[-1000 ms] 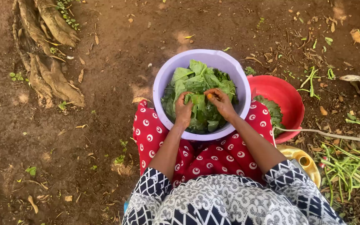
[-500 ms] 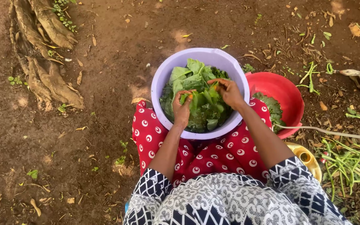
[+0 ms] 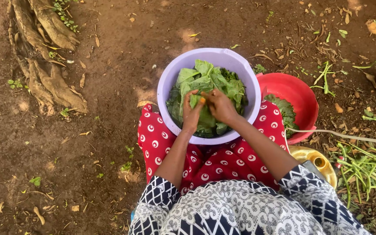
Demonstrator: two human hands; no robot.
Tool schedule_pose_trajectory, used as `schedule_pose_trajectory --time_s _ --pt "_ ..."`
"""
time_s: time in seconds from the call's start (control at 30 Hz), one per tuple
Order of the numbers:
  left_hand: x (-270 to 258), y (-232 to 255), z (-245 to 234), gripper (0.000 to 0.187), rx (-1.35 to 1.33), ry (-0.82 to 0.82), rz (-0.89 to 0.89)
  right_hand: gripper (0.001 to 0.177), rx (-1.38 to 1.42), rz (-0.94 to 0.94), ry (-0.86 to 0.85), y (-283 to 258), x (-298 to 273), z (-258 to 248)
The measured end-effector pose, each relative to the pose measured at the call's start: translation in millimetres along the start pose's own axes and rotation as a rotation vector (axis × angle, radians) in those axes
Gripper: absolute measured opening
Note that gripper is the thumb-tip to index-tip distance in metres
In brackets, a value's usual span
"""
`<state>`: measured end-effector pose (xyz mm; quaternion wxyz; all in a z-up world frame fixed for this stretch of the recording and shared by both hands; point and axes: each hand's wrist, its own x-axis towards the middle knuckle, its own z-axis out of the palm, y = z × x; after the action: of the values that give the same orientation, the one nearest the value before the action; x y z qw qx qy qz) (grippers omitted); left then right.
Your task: Washing green leafy vegetables in a basin of water and transferring them to another basin
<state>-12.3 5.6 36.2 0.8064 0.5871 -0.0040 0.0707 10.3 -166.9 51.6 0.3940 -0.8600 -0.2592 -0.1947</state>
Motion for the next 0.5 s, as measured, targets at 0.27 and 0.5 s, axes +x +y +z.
schedule_pose_trajectory --time_s 0.27,0.5 --pt "4.9 -19.2 -7.0 0.049 -0.248 -0.120 0.059 0.073 0.147 0.023 -0.155 4.3 17.1 -59.1" --pt "5.1 -19.6 -5.9 0.052 -0.230 -0.072 0.065 0.030 0.027 0.184 -0.167 43.2 -14.6 -24.0"
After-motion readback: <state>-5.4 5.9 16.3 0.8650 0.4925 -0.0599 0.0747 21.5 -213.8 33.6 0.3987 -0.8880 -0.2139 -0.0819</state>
